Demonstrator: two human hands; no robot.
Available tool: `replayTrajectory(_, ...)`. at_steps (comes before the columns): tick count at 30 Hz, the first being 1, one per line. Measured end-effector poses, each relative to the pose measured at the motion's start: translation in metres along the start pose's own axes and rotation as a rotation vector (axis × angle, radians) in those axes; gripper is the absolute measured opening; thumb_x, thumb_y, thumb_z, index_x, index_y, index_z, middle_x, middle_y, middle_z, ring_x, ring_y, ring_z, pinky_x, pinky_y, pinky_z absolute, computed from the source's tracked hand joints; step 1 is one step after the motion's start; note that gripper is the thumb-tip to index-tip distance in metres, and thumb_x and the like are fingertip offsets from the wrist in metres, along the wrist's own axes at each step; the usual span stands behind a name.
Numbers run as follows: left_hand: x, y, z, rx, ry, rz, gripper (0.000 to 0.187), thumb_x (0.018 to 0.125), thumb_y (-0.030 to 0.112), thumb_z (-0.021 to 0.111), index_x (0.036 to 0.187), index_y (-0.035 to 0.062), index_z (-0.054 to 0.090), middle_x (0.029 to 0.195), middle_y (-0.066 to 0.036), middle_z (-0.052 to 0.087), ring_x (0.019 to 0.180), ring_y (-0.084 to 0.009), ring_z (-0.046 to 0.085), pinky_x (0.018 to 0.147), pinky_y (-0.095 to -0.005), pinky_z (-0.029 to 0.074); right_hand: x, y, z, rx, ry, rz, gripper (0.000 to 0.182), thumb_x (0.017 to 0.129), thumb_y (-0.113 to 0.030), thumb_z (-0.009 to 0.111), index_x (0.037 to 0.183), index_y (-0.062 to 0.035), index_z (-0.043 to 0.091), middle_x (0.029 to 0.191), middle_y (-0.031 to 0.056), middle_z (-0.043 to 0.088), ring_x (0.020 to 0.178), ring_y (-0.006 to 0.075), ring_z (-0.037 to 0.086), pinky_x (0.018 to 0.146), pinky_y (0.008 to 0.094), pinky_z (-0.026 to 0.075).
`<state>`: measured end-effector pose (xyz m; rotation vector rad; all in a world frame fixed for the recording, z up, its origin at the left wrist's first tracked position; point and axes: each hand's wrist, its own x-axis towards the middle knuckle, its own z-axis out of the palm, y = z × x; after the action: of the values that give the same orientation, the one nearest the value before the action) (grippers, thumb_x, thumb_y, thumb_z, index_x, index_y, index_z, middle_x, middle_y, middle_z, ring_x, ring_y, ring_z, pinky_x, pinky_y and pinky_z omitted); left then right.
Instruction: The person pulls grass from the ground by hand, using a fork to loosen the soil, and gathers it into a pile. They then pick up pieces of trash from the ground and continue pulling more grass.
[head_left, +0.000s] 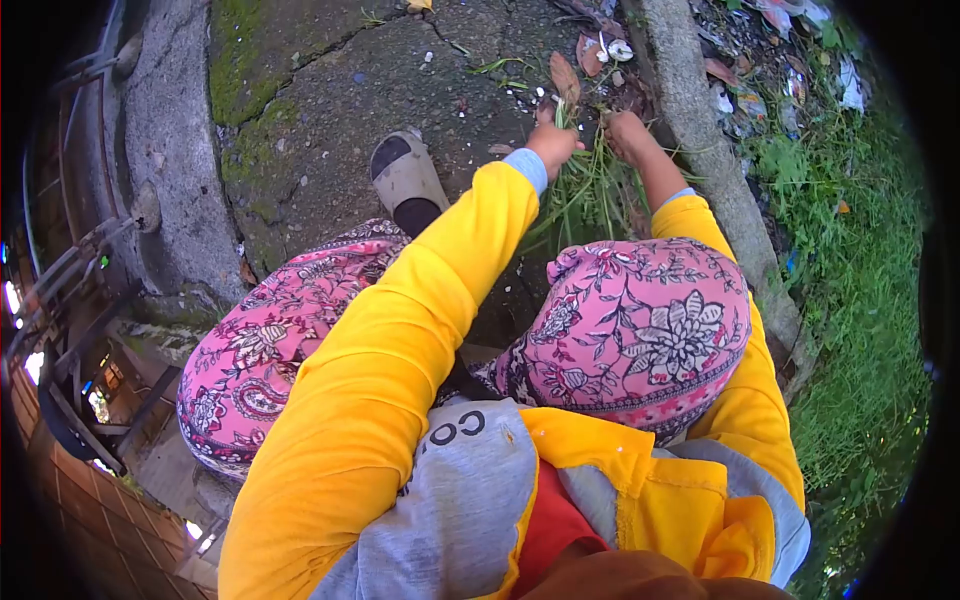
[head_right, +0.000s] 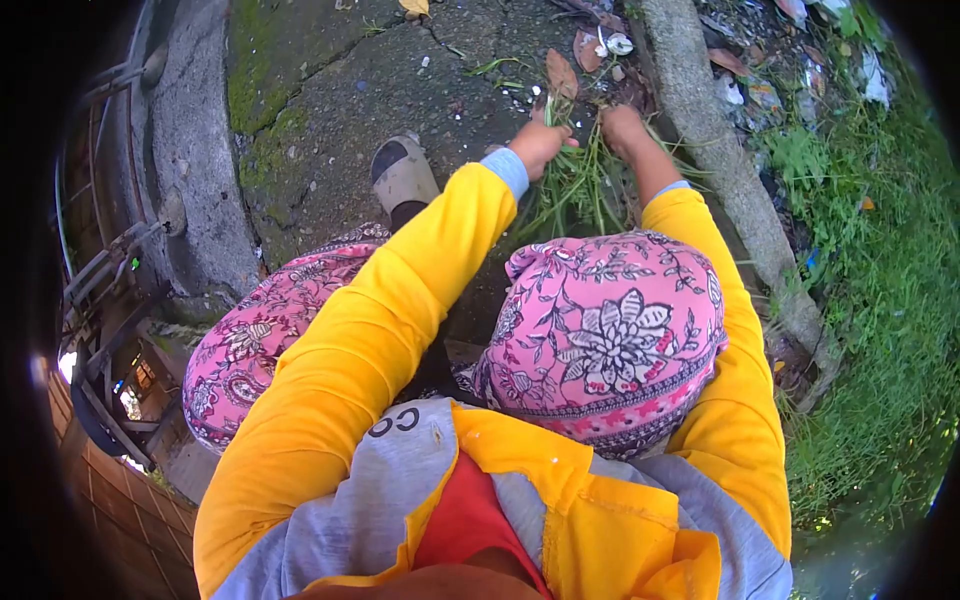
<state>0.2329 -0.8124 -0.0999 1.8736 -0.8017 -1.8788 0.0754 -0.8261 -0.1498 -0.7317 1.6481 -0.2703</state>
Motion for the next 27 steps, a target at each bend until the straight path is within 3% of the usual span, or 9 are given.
replayTrajectory(1, -0.004, -0.002, 0.009, -0.109, 0.038, 0.016, 0.023, 0.081, 0.010, 0.050, 0.100, -0.0032, 0.052, 0.092, -0.014, 0.057, 0.073, -0.0213, 0.056, 0.065, -0.0336, 0.045, -0.010, -0.009, 0.003, 0.122, -0.049, 0.029, 0.025, 0.082, -0.016, 0.042, 0.072, 0.0003, 0.057, 0.061, 0.0078, 0.052, 0.049, 0.0178, 0.047, 0.042, 0.0339, 0.037)
replayTrajectory(5, 0.036, -0.032, 0.018, 0.146, 0.075, -0.147, 0.035, 0.082, 0.017, 0.050, 0.109, -0.0051, 0.046, 0.103, -0.015, 0.053, 0.078, -0.0241, 0.057, 0.069, -0.0340, 0.044, -0.008, -0.012, 0.017, 0.305, -0.151, 0.139, 0.016, 0.080, -0.016, 0.047, 0.074, -0.0043, 0.056, 0.057, 0.0047, 0.047, 0.044, 0.0182, 0.040, 0.042, 0.0319, 0.035)
replayTrajectory(8, 0.076, -0.050, 0.013, -0.145, -0.057, -0.229, 0.045, 0.082, 0.026, 0.051, 0.112, -0.0072, 0.044, 0.114, -0.017, 0.048, 0.094, -0.0240, 0.052, 0.082, -0.0336, 0.039, -0.029, -0.013, 0.041, 0.637, -0.016, 0.244, 0.016, 0.079, -0.016, 0.048, 0.074, -0.0023, 0.055, 0.060, 0.0056, 0.048, 0.045, 0.0196, 0.040, 0.044, 0.0331, 0.036)
replayTrajectory(12, 0.022, 0.038, 0.013, 0.155, -0.042, -0.265, 0.059, 0.080, 0.037, 0.054, 0.117, -0.0063, 0.043, 0.127, -0.020, 0.038, 0.115, -0.0233, 0.035, 0.095, -0.0324, 0.026, -0.052, -0.045, 0.048, 0.679, 0.038, 0.260, 0.028, 0.082, -0.020, 0.044, 0.086, 0.0038, 0.057, 0.076, 0.0127, 0.058, 0.063, 0.0249, 0.055, 0.054, 0.0367, 0.043)
replayTrajectory(16, 0.156, -0.055, 0.019, 0.198, -0.304, -0.331, 0.042, 0.084, 0.033, 0.048, 0.106, -0.0021, 0.051, 0.107, -0.013, 0.055, 0.101, -0.0205, 0.047, 0.087, -0.0298, 0.033, -0.047, -0.032, 0.058, 0.188, 0.185, 0.066, 0.048, 0.085, -0.033, 0.038, 0.102, 0.0092, 0.054, 0.098, 0.0231, 0.057, 0.090, 0.0297, 0.056, 0.075, 0.0369, 0.042)
replayTrajectory(17, 0.154, -0.047, 0.016, 0.570, -0.286, -0.122, 0.035, 0.087, 0.031, 0.043, 0.094, -0.0010, 0.055, 0.091, -0.010, 0.060, 0.090, -0.0207, 0.053, 0.080, -0.0292, 0.038, -0.048, -0.036, 0.058, 0.159, 0.181, 0.128, 0.051, 0.086, -0.035, 0.035, 0.103, 0.0100, 0.052, 0.101, 0.0254, 0.056, 0.097, 0.0309, 0.053, 0.080, 0.0365, 0.039)
replayTrajectory(19, 0.183, -0.078, 0.011, 0.637, -0.319, 0.093, 0.033, 0.087, 0.029, 0.041, 0.091, -0.0013, 0.055, 0.087, -0.010, 0.059, 0.083, -0.0224, 0.055, 0.074, -0.0320, 0.041, -0.037, -0.025, 0.059, 0.167, 0.177, 0.089, 0.052, 0.085, -0.037, 0.038, 0.100, 0.0107, 0.054, 0.100, 0.0256, 0.056, 0.095, 0.0333, 0.055, 0.077, 0.0387, 0.040)
replayTrajectory(23, 0.179, -0.084, 0.014, -0.160, -0.157, -0.290, 0.031, 0.088, 0.024, 0.037, 0.090, -0.0025, 0.053, 0.084, -0.013, 0.058, 0.069, -0.0246, 0.056, 0.063, -0.0375, 0.045, 0.021, 0.032, 0.084, 0.297, 0.195, 0.076, 0.046, 0.084, -0.035, 0.044, 0.090, 0.0085, 0.058, 0.085, 0.0170, 0.061, 0.077, 0.0236, 0.057, 0.066, 0.0355, 0.042)
replayTrajectory(27, 0.198, -0.116, 0.015, 0.458, -0.197, 0.251, 0.022, 0.086, 0.016, 0.038, 0.089, -0.0024, 0.049, 0.078, -0.015, 0.056, 0.062, -0.0250, 0.055, 0.058, -0.0385, 0.046, 0.009, 0.029, 0.082, 0.267, 0.230, 0.007, 0.042, 0.085, -0.031, 0.043, 0.087, 0.0069, 0.060, 0.080, 0.0147, 0.061, 0.070, 0.0194, 0.056, 0.062, 0.0326, 0.042)
